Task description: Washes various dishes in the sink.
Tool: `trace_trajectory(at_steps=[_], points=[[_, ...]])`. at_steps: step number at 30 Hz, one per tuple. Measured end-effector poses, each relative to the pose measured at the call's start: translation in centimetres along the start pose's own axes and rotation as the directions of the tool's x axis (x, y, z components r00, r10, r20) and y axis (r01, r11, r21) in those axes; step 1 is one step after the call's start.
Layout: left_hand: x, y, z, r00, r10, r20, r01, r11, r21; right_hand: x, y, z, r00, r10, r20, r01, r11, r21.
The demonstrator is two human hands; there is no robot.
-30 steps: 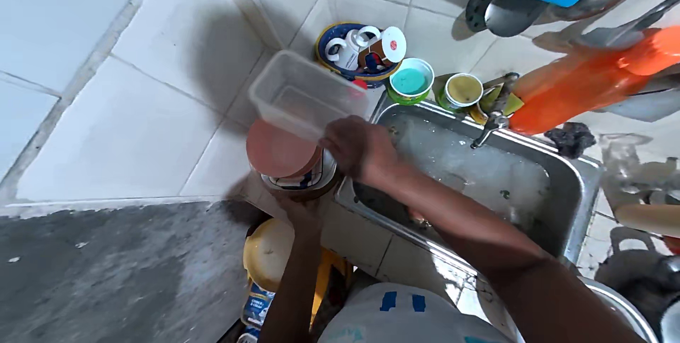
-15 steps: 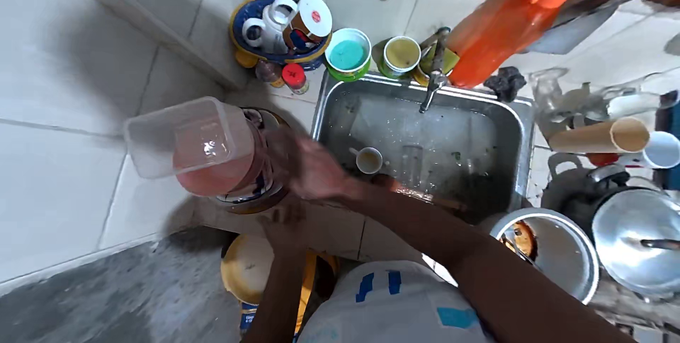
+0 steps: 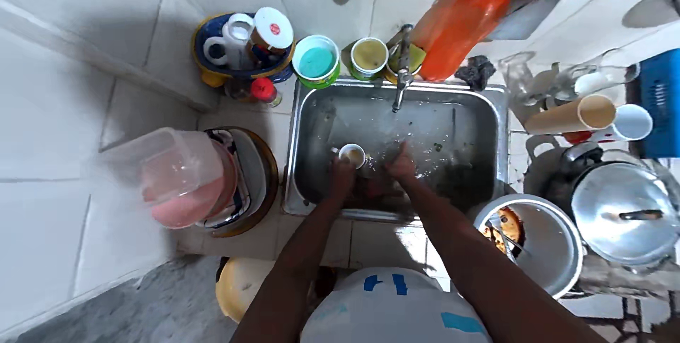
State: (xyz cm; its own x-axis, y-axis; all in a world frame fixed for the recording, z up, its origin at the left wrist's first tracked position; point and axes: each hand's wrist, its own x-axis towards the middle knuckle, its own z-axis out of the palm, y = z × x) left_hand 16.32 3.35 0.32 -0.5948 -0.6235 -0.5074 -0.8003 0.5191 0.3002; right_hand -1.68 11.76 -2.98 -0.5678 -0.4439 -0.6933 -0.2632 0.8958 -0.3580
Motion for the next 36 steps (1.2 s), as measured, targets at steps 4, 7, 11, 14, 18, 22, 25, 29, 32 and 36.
trace_trajectory(at_steps=[4, 7, 11, 14, 18, 22, 25, 29, 32, 36], points=[[1.8, 1.4, -3.2, 0.994, -0.109, 0.028, 0.112, 0.945, -0.307, 1.0, -0.6, -2.4, 0.952, -0.241, -0.187, 0.301, 0.84, 0.452], [1.6, 1.7, -5.3, 0.979, -0.197, 0.047, 0.181, 0.748, -0.639, -0.1, -1.6, -4.0, 0.89, -0.327, -0.319, 0.453, 0.717, 0.53], [2.0, 1.0, -6.7, 0.927, -0.233, 0.293, 0.343, 0.216, -0.914, -4.8, -1.9, -6.0, 0.784, -0.428, -0.45, 0.612, 0.658, 0.439], [2.8, 0.6, -5.0, 0.87, -0.147, 0.471, 0.455, -0.131, -0.881, -7.2, -1.9, -8.1, 0.629, -0.533, -0.566, 0.759, 0.578, 0.299], [2.7, 2.4, -1.5, 0.844, 0.006, 0.537, 0.465, -0.509, -0.724, -8.4, -0.4, -13.1, 0.495, -0.686, -0.533, 0.834, 0.547, 0.071], [1.8, 7.8, -2.2, 0.9, 0.028, 0.436, 0.41, -0.396, -0.821, -10.8, 3.3, -21.1, 0.579, -0.762, -0.289, 0.678, 0.648, -0.348], [0.6, 13.2, -3.9, 0.969, 0.127, 0.212, 0.206, 0.058, -0.977, -13.8, 7.5, -27.9, 0.669, -0.713, -0.209, 0.498, 0.639, -0.586], [-0.6, 22.1, -5.2, 0.927, 0.371, -0.06, -0.297, 0.626, -0.721, -16.8, 12.7, -37.0, 0.788, -0.552, -0.272, 0.196, 0.645, -0.739], [-0.5, 28.1, -4.4, 0.707, 0.681, -0.189, -0.704, 0.656, -0.272, -16.7, 15.0, -42.9, 0.827, -0.389, -0.405, -0.043, 0.676, -0.736], [0.3, 34.1, -2.3, 0.607, 0.791, -0.078, -0.792, 0.61, 0.019, -11.8, 16.1, -46.9, 0.829, -0.195, -0.525, -0.299, 0.638, -0.71]])
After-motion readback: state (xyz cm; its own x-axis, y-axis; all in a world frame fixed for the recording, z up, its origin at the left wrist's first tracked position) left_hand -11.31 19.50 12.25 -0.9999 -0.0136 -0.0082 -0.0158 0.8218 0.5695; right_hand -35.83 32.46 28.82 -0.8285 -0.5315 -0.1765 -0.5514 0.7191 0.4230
